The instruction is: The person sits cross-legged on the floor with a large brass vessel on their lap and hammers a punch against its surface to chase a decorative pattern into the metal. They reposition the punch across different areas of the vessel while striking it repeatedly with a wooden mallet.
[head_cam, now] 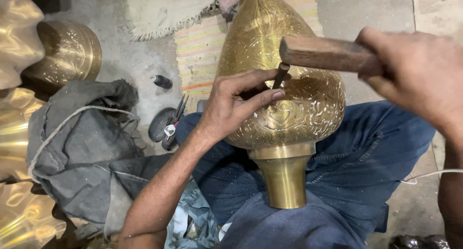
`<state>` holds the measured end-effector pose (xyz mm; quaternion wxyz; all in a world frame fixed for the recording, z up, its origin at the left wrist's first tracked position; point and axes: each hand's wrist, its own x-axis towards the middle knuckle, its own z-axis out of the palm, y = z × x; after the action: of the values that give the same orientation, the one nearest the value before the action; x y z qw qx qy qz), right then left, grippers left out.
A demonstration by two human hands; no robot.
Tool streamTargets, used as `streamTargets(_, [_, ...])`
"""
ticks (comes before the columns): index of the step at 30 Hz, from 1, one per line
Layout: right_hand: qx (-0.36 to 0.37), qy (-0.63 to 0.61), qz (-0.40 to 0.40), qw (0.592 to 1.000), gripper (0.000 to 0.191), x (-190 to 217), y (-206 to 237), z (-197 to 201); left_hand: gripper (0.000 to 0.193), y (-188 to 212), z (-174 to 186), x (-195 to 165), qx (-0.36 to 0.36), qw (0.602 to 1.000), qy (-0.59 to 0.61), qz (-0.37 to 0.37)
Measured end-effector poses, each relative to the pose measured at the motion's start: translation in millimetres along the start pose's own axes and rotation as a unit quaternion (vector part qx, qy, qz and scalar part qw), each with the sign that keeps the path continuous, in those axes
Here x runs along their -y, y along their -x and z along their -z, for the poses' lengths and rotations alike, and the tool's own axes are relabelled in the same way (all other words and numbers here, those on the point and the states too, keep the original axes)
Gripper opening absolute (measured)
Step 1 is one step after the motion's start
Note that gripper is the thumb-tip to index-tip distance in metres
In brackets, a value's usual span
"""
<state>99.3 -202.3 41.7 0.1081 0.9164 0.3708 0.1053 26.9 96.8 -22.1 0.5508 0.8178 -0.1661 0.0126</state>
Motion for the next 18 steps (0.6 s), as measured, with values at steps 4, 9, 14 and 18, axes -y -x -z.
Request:
streamTargets(4, [-0.079,-0.401,-0.177,0.895,0.017,1,1,2,0.039,2,2,-3,0.007,1.000,0.014,0.002])
streamTargets(9, [0.079,-0.120,-0.072,0.987,0.021,0,1,3,0.037,1,3,-3,0.001,0.999,-0.007,-0.054])
streamTargets(14, [-0.002,-0.197,-0.072,0.978,0.024,3,3,12,0.036,1,4,-4,-0.001,0.999,-0.016,-0.037])
streamTargets(18, [-0.042,-0.452,-0.172,0.875,0.014,8,4,16,0.038,3,5,-4,0.017,0.999,0.026,-0.043])
